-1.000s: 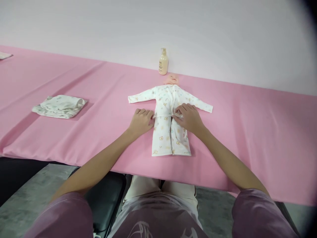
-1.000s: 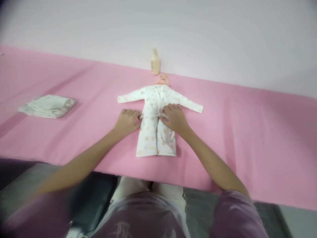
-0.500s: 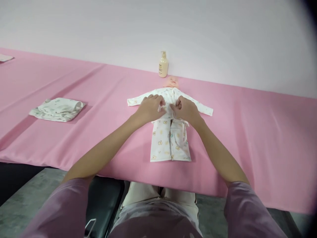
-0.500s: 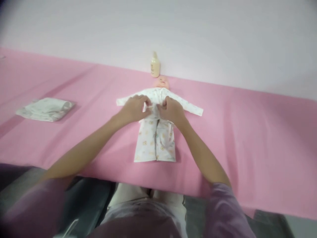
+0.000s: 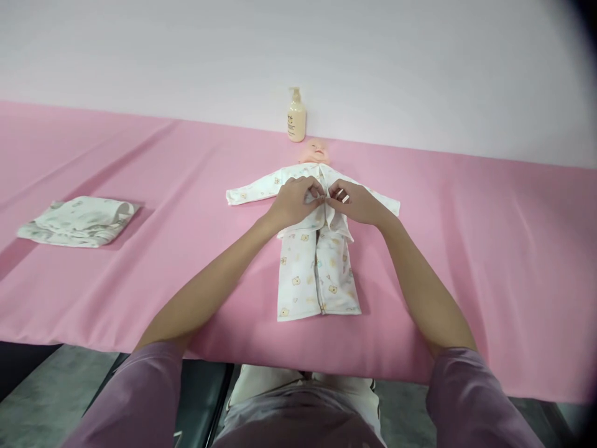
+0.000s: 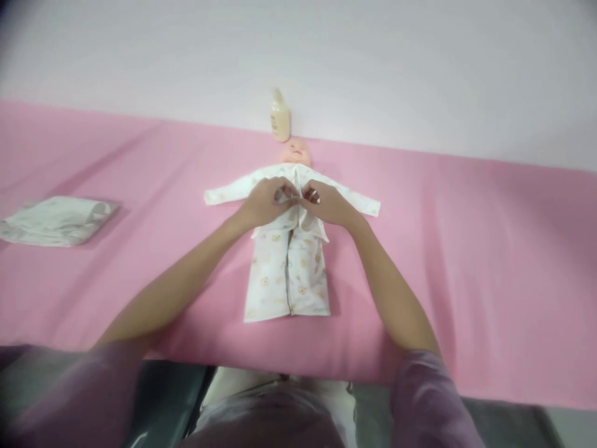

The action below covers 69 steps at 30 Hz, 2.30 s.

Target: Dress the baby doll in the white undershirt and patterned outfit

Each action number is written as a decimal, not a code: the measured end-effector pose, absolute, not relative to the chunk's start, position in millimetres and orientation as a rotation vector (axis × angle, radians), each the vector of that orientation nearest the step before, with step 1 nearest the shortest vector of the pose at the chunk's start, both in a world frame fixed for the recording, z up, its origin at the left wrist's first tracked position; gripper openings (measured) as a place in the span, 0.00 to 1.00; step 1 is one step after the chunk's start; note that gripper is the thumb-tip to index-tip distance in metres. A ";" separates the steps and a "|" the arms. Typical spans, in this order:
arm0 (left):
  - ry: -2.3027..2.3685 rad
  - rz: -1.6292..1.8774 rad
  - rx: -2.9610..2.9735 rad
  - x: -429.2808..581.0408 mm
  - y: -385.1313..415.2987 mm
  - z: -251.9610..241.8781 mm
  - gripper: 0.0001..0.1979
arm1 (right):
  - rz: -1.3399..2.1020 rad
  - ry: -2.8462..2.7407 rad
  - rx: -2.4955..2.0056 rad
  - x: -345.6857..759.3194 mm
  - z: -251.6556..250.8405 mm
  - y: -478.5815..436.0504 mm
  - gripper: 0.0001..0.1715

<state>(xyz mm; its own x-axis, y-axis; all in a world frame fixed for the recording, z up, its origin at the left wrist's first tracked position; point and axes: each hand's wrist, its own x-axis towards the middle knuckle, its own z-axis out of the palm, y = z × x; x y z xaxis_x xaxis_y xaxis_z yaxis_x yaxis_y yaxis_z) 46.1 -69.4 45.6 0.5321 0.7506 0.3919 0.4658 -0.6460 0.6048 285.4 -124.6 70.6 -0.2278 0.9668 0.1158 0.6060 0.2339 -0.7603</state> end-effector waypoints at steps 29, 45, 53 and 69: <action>1.089 0.721 2.039 44.5 -58.5 49.4 0.10 | 0.712 -1.740 -1.346 276.5 54.9 -120.6 0.23; 1.130 0.693 1.987 39.7 -68.6 61.7 0.12 | 0.448 -1.766 -1.346 261.9 36.2 -120.6 0.05; 1.222 0.797 1.943 48.6 -74.4 54.7 0.13 | 0.521 -1.790 -1.322 261.7 40.4 -121.8 0.05; 1.162 0.655 1.781 35.8 -64.5 62.1 0.14 | 0.619 -1.599 -1.248 261.8 18.7 -119.3 0.13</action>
